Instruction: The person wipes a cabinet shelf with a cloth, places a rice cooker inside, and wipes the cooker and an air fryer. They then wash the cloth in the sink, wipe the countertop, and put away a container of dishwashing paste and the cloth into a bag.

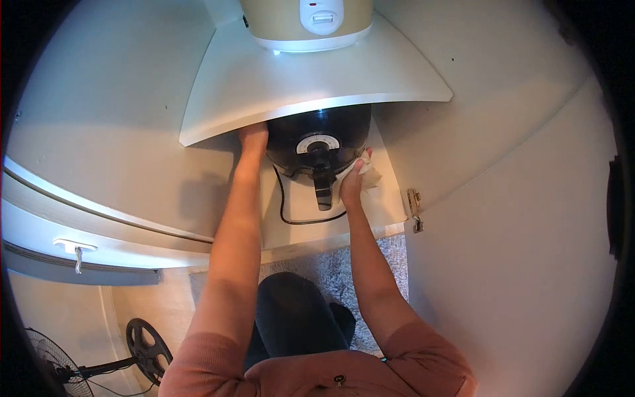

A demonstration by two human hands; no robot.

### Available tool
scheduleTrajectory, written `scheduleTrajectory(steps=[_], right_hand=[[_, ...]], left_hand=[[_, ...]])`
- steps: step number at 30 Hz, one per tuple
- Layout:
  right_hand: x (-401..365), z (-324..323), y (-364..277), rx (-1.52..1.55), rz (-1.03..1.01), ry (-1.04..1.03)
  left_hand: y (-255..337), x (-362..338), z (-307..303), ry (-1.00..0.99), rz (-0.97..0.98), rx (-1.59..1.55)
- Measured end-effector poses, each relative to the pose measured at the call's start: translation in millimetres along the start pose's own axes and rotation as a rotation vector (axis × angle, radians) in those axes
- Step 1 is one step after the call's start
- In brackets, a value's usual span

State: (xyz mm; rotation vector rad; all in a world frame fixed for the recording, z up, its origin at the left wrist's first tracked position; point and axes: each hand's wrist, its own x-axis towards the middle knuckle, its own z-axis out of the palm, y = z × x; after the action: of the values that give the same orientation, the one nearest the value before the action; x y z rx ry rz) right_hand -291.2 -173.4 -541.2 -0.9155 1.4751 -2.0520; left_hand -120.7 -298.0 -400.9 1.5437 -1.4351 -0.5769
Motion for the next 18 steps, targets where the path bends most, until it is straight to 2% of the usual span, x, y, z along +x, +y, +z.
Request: scheduleTrajectory(steps=[3, 5, 6, 7, 8, 9, 10, 12, 13, 15, 16, 17, 18], right_hand=[[-5.8, -28.7, 11.1, -0.145, 0.561, -0.314], [-5.8, -38.3, -10.3, -0.293, 0.562, -0.152], [-6.4, -41.2, -19.2, -0.368, 0.557, -0.073], [-9.6, -45.7, -21.1, -0.275, 0.464, 0.148], [-14.3, -50.8, -22.2, -0.176, 0.363, 0.363], [-21.4, -48.8, -57.8, -0.012, 0.301, 0.413], [-32.7, -42.3, -111.7, 0.156, 0.241, 0.462], [-61.5, -40.2, -157.7, 0.201, 0.341, 0.193], [-85.1, -41.8, -139.2, 0.251, 0.358, 0.070], [-106.5, -30.5, -136.8, 0.352, 0.325, -0.253], [-106.0, -18.3, -166.2, 0.410, 0.273, -0.454], [-96.7, -14.7, -171.3, 0.417, 0.236, -0.534], [-87.3, -11.0, -176.5, 0.426, 0.199, -0.614]], left_hand=[[12.1, -5.7, -18.1, -0.131, 0.140, 0.303], [9.1, -12.1, -25.9, -0.215, 0.226, 0.498], [3.5, -18.5, -26.1, -0.121, 0.303, 0.554], [7.7, -31.6, -27.2, -0.025, 0.378, 0.609], [10.3, -49.2, -28.2, 0.036, 0.360, 0.455], [23.6, -71.0, -34.0, 0.099, 0.353, 0.297], [52.8, -117.9, -56.5, 0.124, 0.254, -0.066], [40.3, -187.6, -73.0, -0.236, 0.246, -0.272], [36.9, -208.7, -78.5, -0.449, 0.250, -0.346], [47.2, -222.6, -90.0, -0.512, 0.039, -0.479], [51.3, -225.4, -94.7, -0.537, -0.066, -0.548], [35.8, -212.3, -95.9, -0.540, -0.287, -0.679], [18.7, -197.9, -85.9, -0.380, -0.278, -0.600]])
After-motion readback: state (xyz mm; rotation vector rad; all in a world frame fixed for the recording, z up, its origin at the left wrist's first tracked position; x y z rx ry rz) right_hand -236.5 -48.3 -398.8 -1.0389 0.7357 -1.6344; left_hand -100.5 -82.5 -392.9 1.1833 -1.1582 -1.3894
